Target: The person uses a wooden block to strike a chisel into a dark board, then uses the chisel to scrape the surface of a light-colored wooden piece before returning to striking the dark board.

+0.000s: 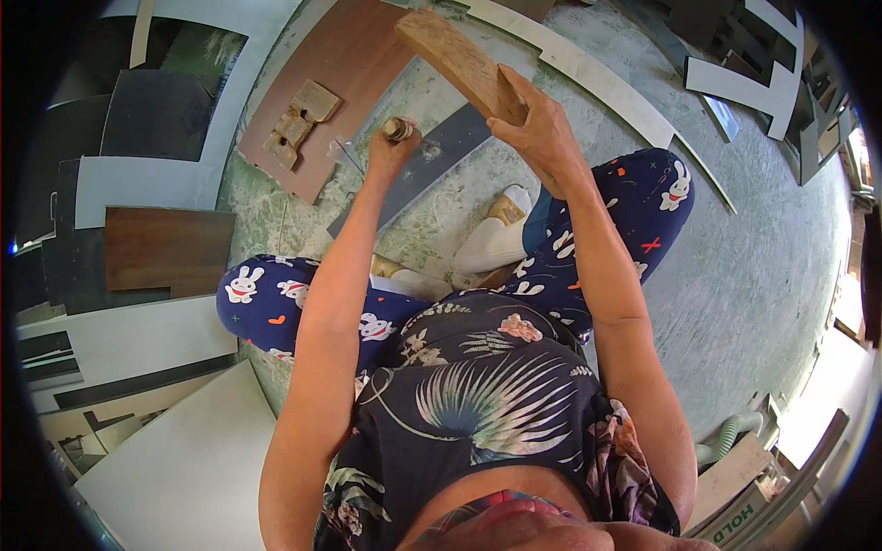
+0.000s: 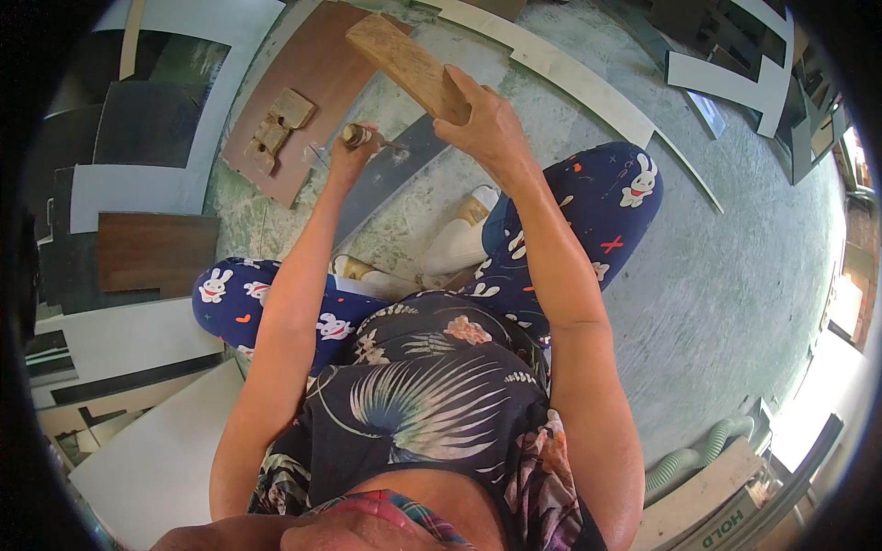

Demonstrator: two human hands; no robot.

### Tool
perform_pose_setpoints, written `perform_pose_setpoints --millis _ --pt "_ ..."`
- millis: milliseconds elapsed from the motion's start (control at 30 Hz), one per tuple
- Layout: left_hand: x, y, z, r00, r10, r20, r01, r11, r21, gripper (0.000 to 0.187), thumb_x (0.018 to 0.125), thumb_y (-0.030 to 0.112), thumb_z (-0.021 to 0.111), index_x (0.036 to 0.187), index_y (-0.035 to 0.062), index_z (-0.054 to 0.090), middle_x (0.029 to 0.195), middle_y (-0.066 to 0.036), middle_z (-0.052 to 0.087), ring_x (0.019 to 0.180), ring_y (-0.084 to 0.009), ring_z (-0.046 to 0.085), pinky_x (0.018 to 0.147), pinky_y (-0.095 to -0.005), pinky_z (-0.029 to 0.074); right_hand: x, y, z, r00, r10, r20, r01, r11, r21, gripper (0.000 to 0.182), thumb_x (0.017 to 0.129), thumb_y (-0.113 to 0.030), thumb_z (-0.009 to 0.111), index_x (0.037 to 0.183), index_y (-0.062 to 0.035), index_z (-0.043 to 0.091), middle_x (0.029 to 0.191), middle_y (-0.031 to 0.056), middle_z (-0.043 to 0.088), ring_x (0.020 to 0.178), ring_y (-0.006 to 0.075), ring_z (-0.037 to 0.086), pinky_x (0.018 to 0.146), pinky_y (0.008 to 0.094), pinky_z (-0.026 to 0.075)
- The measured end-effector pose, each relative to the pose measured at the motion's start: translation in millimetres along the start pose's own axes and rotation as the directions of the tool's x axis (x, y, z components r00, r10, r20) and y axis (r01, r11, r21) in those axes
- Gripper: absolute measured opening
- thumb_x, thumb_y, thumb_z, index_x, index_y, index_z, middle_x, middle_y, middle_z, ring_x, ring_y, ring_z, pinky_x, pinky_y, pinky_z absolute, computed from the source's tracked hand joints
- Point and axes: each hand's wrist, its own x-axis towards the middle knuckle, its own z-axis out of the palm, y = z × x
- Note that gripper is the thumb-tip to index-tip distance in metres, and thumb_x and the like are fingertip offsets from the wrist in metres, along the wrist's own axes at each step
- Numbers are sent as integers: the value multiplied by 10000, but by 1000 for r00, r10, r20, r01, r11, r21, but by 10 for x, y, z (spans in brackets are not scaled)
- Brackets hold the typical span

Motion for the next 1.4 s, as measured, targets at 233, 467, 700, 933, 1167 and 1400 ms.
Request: perform_pose_setpoints --millis 233,467,700,933,1167,1400 --pt "-153 58 30 999 -32 -27 32 999 3 213 758 128 678 954 55 642 806 -18 637 752 -101 584 692 -265 474 -3 -41 -4 1000 -1 11 1 1000 11 731 682 -279 695 1356 -96 480 1080 268 605 1006 394 600 877 412 469" --pt "-156 -26 -32 998 -47 -32 44 995 -90 229 747 107 680 969 66 641 805 -6 630 745 -108 577 699 -260 468 10 -45 -39 998 29 53 -28 1000 -11 747 705 -239 728 1384 -85 457 1228 230 594 1127 328 585 977 364 428" --pt "-129 -157 -54 999 -38 -6 36 973 -230 292 761 76 668 1047 46 612 875 -41 612 803 -141 631 683 -262 517 3 -106 -41 997 37 61 -37 999 -11 742 708 -237 727 1383 -89 458 1231 226 594 1133 329 582 974 367 431" --pt "-119 -158 -43 1000 -30 -1 29 971 -237 260 737 65 657 994 49 627 868 -18 617 799 -117 590 727 -259 482 -19 -81 26 998 -25 63 24 1000 7 727 685 -263 704 1356 -96 478 1071 257 608 1001 395 596 877 412 466" --pt "-120 -173 0 1000 -13 -28 6 969 -247 241 745 86 654 979 32 626 843 -15 613 777 -106 572 708 -256 472 -40 -388 106 973 -175 150 169 984 50 746 675 -249 715 1365 -111 469 1055 249 606 971 386 600 856 408 470" --pt "-145 -222 112 980 75 -182 -114 970 -216 234 756 125 642 960 12 653 812 -53 655 769 -142 599 709 -301 482 35 -449 366 871 -79 484 221 944 -243 743 676 -208 690 1379 -134 459 1011 225 608 938 376 595 843 413 472"
